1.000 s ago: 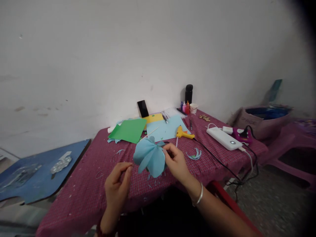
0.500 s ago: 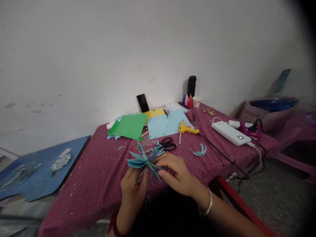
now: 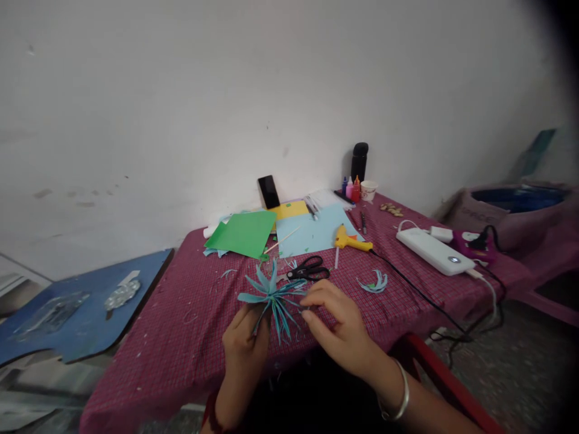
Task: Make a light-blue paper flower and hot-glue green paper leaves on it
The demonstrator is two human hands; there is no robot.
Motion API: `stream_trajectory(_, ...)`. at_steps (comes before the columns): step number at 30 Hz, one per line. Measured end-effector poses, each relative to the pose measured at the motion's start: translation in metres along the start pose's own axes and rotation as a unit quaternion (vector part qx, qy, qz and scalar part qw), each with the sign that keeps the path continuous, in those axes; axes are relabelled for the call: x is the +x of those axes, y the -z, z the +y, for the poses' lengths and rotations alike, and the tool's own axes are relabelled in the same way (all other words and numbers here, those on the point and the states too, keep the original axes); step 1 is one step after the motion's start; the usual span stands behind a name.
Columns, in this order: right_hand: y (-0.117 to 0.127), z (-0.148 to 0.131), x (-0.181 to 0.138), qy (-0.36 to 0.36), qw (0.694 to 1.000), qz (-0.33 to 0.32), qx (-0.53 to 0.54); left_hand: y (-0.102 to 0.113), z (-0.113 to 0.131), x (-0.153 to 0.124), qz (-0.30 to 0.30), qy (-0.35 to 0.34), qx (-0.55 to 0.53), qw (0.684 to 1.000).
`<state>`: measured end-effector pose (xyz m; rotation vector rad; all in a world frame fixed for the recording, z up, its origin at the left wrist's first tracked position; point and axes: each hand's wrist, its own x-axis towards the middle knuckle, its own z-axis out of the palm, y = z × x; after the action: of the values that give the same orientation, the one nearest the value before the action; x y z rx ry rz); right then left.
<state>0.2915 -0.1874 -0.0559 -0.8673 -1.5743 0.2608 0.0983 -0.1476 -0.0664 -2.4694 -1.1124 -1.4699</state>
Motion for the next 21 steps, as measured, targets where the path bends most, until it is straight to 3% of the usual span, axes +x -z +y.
stream_trajectory(15, -0.006, 0.0, -0.003, -0.03, 0.996, -0.077, 0.02, -0.001, 0.007, 0.001, -0.023, 0.04, -0.06, 0.997)
stream_trajectory(21, -0.015, 0.004, -0.006, -0.064, 0.992, -0.094, 0.052, -0.002, 0.01, -0.003, -0.046, 0.139, -0.101, 0.984)
